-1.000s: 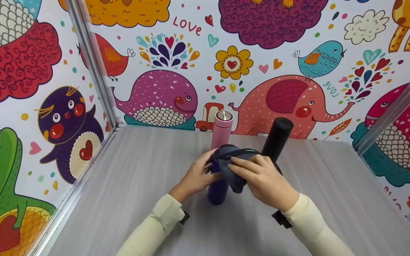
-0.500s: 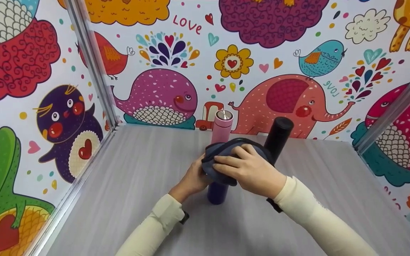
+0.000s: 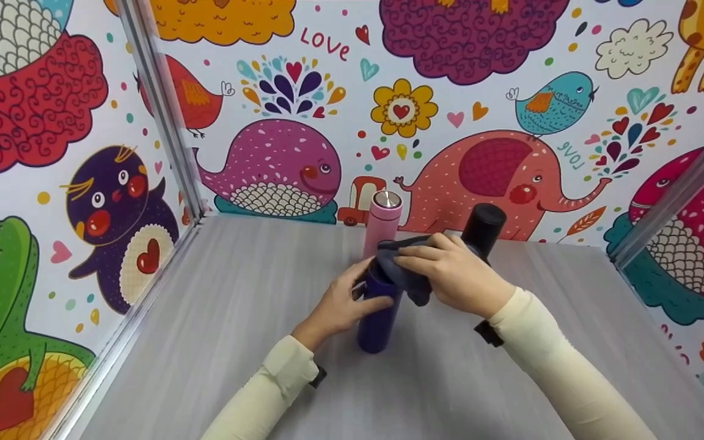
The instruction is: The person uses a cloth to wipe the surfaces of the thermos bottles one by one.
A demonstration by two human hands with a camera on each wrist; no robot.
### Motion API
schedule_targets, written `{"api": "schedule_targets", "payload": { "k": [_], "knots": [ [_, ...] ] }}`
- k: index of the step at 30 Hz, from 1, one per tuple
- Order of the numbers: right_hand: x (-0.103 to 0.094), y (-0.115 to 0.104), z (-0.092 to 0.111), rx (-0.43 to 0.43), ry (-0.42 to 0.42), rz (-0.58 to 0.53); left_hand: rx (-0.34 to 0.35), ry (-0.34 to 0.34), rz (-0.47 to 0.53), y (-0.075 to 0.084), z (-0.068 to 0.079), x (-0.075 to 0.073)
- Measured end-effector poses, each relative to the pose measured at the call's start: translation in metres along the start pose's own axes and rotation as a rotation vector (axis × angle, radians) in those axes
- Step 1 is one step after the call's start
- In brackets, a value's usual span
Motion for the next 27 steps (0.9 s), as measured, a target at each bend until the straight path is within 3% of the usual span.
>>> {"api": "schedule_targets", "payload": {
  "k": [4, 9, 12, 15, 18, 21, 24, 27],
  "knots": [
    [-0.001, -0.004, 0.016, -0.006, 0.026, 0.021, 0.002, 0.007, -0.002, 0.0, 0.0, 0.0],
    [-0.003, -0.027, 0.025, -0.055, 0.059, 0.059, 0.011, 0.004, 0.0, 0.001, 0.002, 0.0],
    [-0.004, -0.043, 0.019, -0.103, 0.071, 0.074, 0.058, -0.011, -0.026, 0.001, 0.002, -0.001],
    [-0.003, -0.054, 0.008, -0.144, 0.071, 0.077, 0.116, 0.009, -0.144, 0.004, 0.003, -0.003],
    [-0.004, -0.056, -0.003, -0.164, 0.062, 0.087, 0.153, 0.029, -0.201, 0.007, 0.004, -0.004],
    [-0.003, -0.05, -0.012, -0.145, 0.027, 0.093, 0.128, 0.005, -0.097, 0.005, 0.004, -0.003],
    [0.0, -0.038, -0.017, -0.092, -0.013, 0.071, 0.051, -0.001, 0.005, 0.001, 0.003, -0.001],
    [0.003, -0.024, -0.016, -0.029, -0.03, 0.029, 0.0, 0.011, 0.031, -0.003, 0.002, 0.001]
  ]
}}
Point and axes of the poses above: each hand's wrist, its own z-axis away from the middle knuckle, its own x-axis out of the palm, y = z × x, the point moved 7 cm from there along -z, towards the middle knuckle, and after that the axes turned 10 degrees about -y, right-handed, at the moved point
